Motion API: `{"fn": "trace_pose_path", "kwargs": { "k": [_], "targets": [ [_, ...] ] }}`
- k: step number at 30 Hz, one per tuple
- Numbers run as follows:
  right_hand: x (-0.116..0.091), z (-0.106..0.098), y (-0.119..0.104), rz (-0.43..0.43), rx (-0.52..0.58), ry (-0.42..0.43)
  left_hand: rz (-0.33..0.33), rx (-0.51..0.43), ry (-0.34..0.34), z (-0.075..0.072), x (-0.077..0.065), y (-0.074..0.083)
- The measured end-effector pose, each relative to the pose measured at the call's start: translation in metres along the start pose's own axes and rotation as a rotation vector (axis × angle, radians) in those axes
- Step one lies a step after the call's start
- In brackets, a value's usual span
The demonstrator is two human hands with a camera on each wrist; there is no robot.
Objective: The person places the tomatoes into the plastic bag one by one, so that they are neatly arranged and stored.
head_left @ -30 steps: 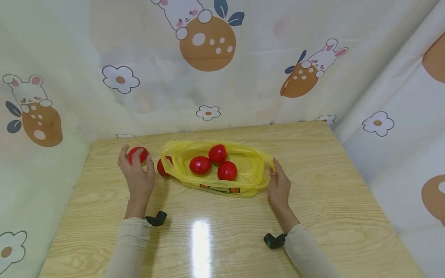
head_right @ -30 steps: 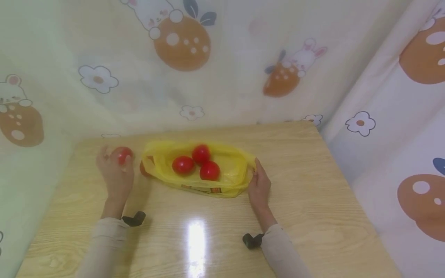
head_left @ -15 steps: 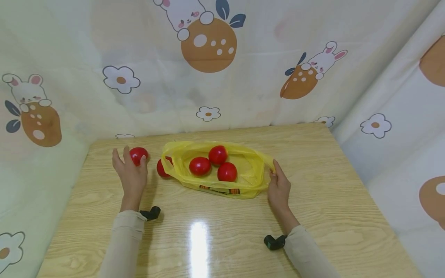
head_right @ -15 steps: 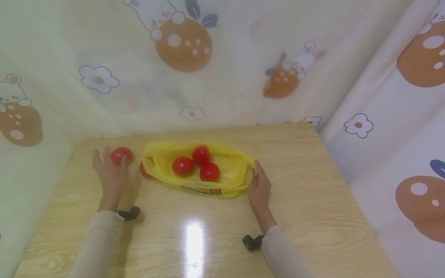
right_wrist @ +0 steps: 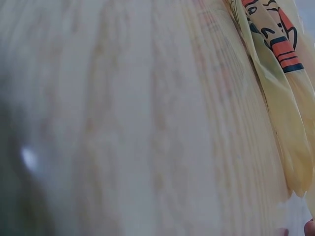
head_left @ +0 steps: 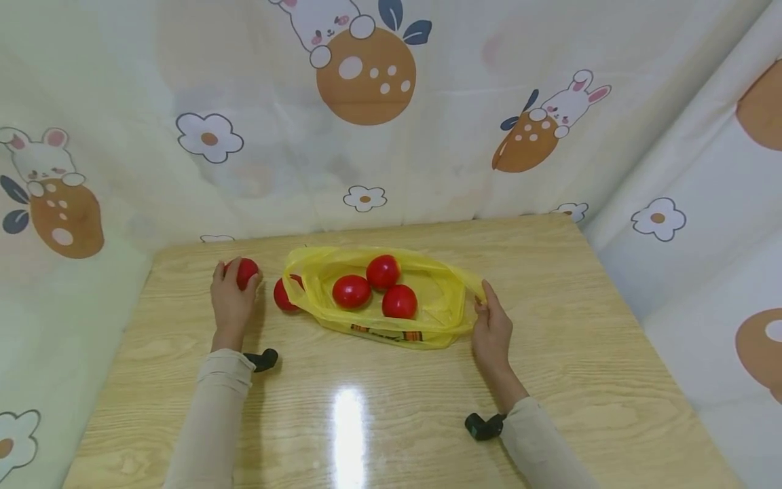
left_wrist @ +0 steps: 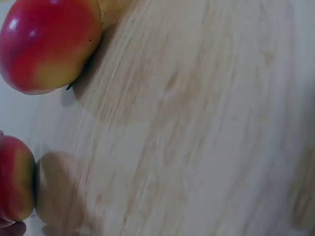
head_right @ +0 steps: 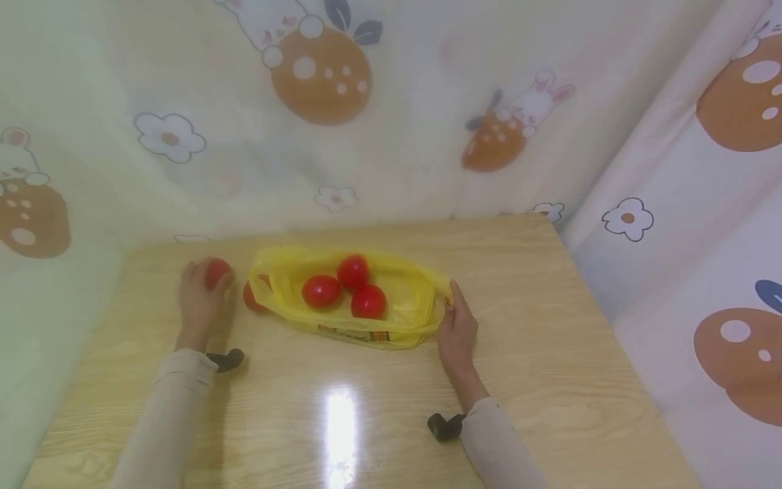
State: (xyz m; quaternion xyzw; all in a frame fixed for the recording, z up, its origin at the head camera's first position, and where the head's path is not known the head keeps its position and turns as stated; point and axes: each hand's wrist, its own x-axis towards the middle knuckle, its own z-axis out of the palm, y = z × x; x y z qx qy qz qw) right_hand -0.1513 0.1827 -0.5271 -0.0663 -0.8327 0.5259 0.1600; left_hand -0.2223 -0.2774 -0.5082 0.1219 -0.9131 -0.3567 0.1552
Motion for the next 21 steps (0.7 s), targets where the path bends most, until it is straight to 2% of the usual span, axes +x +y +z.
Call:
{"fn": "trace_pose_path", "kwargs": {
  "k": [6, 14, 21],
  "targets": [
    [0.0005, -0.0007, -0.0020, 0.033, 0.021, -0.010, 0.015, 0.007, 0.006, -0.0009, -0.0005, 0.0006],
    [0.0010, 0.0004, -0.0022, 0.013, 0.024, 0.013, 0.026, -0.019, 0.035, -0.0001, -0.0048, 0.0060],
    [-0.0012, 0.0021, 0.0011, 0.025, 0.019, 0.005, -0.013, -0.042, 0.037, 0.0012, -0.0070, 0.0038]
  ]
}}
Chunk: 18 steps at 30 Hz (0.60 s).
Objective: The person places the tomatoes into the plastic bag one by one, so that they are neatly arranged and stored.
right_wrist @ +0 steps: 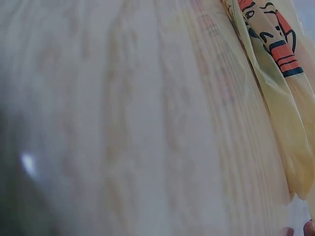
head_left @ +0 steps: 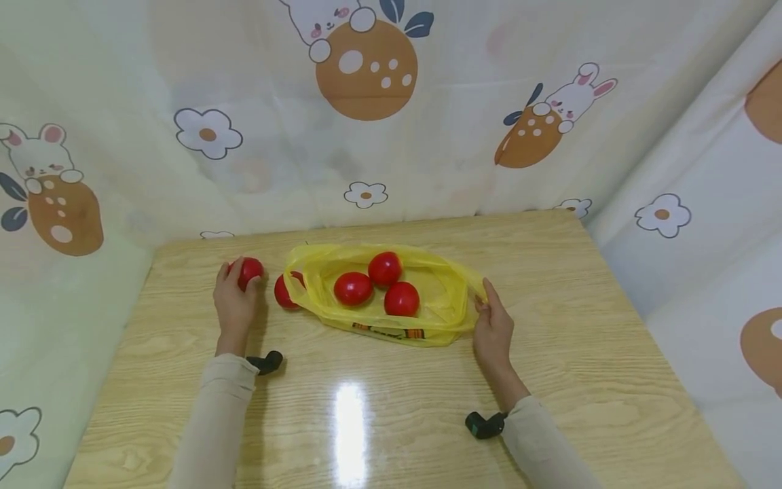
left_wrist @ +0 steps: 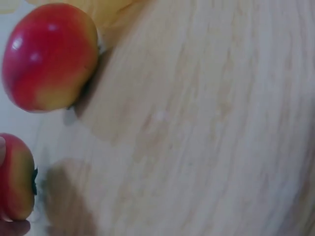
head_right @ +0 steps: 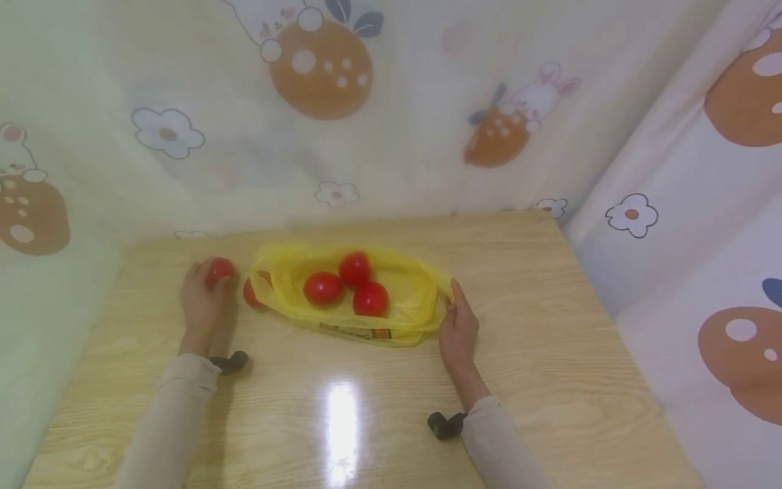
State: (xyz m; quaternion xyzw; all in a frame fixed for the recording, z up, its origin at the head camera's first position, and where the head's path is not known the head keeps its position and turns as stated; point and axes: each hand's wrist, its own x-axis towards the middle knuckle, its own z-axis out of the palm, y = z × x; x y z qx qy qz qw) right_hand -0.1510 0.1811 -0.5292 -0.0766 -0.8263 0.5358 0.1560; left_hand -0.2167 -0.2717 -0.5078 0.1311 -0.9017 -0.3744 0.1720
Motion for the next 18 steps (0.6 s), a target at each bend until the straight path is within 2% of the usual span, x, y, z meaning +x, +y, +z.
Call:
{"fn": "trace_pose_path", "kwargs": {
  "k": [3, 7, 11, 14, 18],
  "targets": [
    [-0.001, 0.000, 0.001, -0.002, -0.003, -0.004, 0.019, -0.019, 0.037, -0.003, 0.000, 0.001],
    [-0.001, -0.001, 0.000, -0.008, -0.009, -0.003, 0.048, -0.054, 0.074, -0.010, -0.001, 0.012],
    [-0.001, 0.000, 0.001, 0.000, -0.006, -0.004, 0.043, -0.079, 0.106, -0.019, -0.003, 0.029],
    [-0.001, 0.001, 0.002, 0.006, -0.012, -0.007, 0.075, -0.110, 0.135, -0.026, -0.004, 0.044],
    [0.000, 0.002, 0.001, 0.007, -0.007, -0.011, 0.107, -0.142, 0.131, -0.033, -0.004, 0.060]
  ]
}}
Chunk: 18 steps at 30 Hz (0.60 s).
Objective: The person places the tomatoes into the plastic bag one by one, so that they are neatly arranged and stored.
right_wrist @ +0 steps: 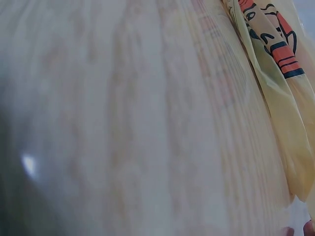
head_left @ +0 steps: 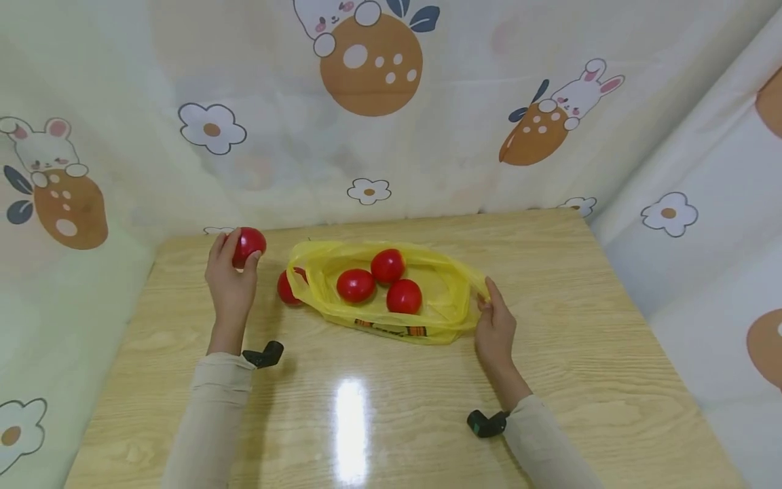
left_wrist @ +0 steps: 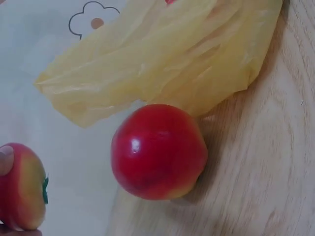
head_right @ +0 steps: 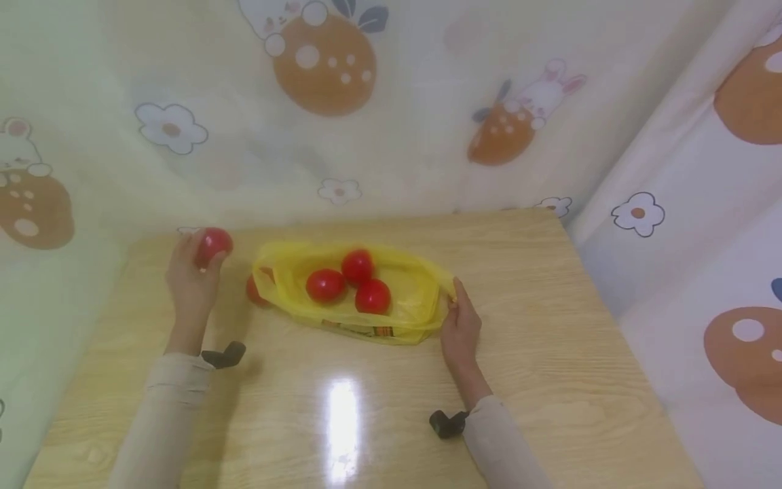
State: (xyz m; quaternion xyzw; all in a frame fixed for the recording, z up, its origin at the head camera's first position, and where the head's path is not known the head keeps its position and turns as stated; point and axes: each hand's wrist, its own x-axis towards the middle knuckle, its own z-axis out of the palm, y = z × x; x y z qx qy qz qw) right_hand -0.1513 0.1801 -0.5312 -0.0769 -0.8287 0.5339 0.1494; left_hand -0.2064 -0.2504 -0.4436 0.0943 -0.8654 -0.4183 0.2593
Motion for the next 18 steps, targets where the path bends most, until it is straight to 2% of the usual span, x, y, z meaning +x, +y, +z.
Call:
{"fn": "trace_pose_path", "kwargs": {
  "k": [8, 18],
  "targets": [
    [0.001, -0.001, -0.001, 0.000, 0.028, -0.005, -0.029, 0.008, -0.007, 0.000, 0.002, 0.006],
    [0.000, -0.003, -0.001, -0.028, 0.031, 0.002, -0.024, -0.018, -0.015, -0.001, -0.001, 0.018]
  ]
}}
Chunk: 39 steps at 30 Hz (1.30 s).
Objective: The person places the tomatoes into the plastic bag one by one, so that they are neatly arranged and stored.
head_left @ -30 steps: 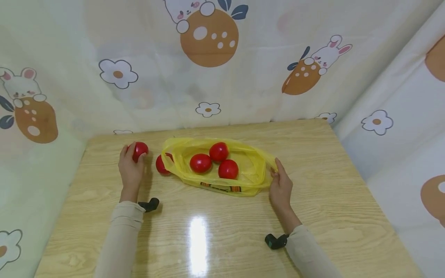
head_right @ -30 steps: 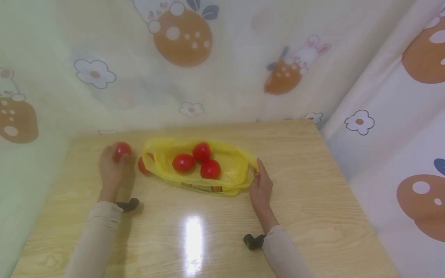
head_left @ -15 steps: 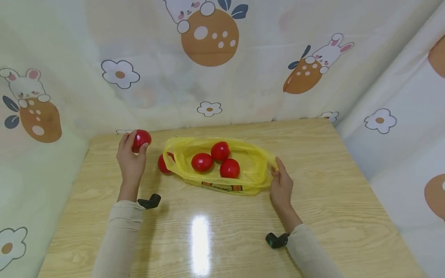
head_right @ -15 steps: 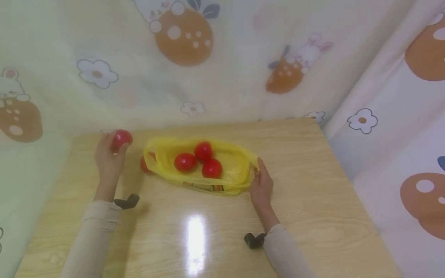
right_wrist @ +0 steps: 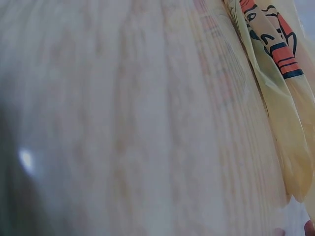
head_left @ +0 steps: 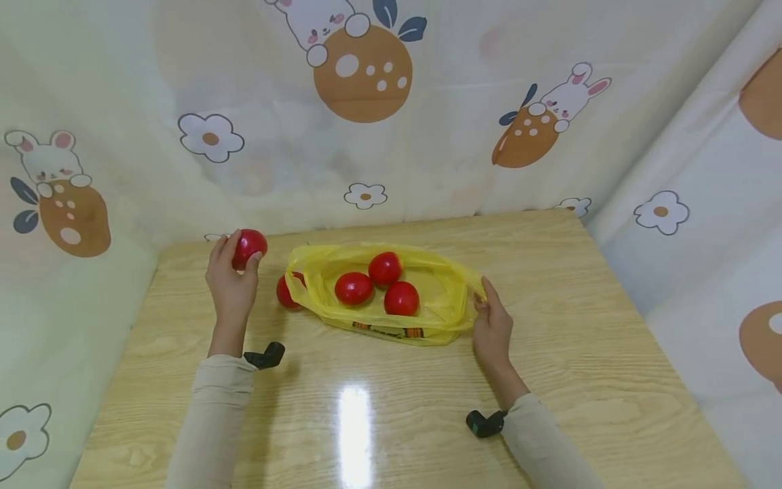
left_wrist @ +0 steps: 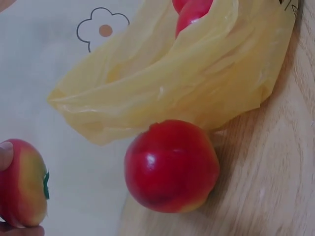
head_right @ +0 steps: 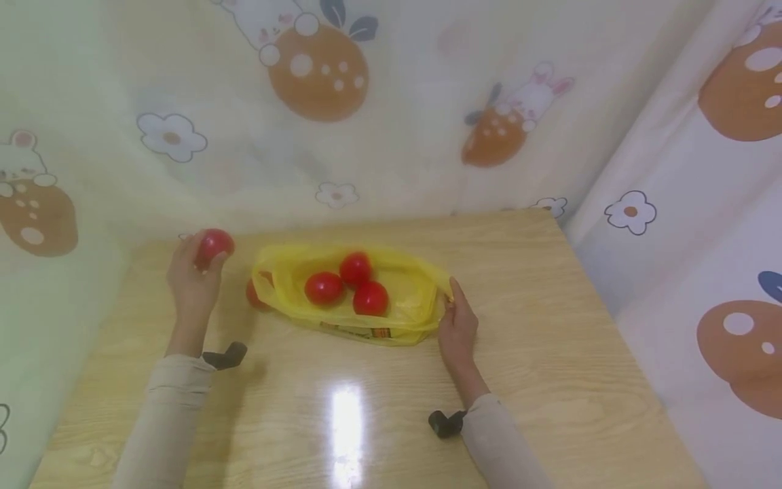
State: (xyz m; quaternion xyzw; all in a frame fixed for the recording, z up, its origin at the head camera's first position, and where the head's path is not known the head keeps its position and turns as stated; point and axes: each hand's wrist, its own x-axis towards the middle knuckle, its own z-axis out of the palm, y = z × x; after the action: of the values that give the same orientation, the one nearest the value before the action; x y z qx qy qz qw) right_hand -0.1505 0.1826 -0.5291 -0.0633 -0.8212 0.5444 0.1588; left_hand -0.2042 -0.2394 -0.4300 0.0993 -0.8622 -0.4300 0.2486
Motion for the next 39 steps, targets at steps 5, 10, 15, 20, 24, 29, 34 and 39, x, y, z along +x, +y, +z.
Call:
{"fn": "trace_pose_path", "kwargs": {
  "k": [5, 10, 15, 20, 24, 29, 34, 39],
  "targets": [
    [0.000, 0.000, 0.000, 0.007, -0.005, 0.004, 0.021, -0.015, 0.014, 0.000, 0.000, 0.004],
    [0.000, 0.000, -0.003, 0.006, -0.003, 0.007, 0.046, -0.059, 0.021, 0.001, -0.001, 0.017],
    [-0.001, -0.001, -0.005, 0.008, 0.005, 0.005, 0.071, -0.083, 0.007, 0.004, -0.003, 0.029],
    [-0.001, -0.001, -0.006, 0.011, 0.002, 0.005, 0.087, -0.096, -0.017, 0.007, -0.005, 0.036],
    [-0.001, -0.001, -0.005, 0.019, -0.002, -0.001, 0.094, -0.111, -0.031, 0.009, -0.006, 0.041],
    [-0.001, -0.002, -0.004, 0.016, -0.003, -0.008, 0.126, -0.119, -0.042, 0.014, -0.008, 0.046],
    [-0.002, -0.002, -0.003, 0.012, -0.011, -0.009, 0.146, -0.127, -0.065, 0.019, -0.011, 0.052],
    [-0.003, -0.002, -0.004, 0.015, -0.012, 0.002, 0.164, -0.141, -0.090, 0.024, -0.012, 0.055]
  ]
}}
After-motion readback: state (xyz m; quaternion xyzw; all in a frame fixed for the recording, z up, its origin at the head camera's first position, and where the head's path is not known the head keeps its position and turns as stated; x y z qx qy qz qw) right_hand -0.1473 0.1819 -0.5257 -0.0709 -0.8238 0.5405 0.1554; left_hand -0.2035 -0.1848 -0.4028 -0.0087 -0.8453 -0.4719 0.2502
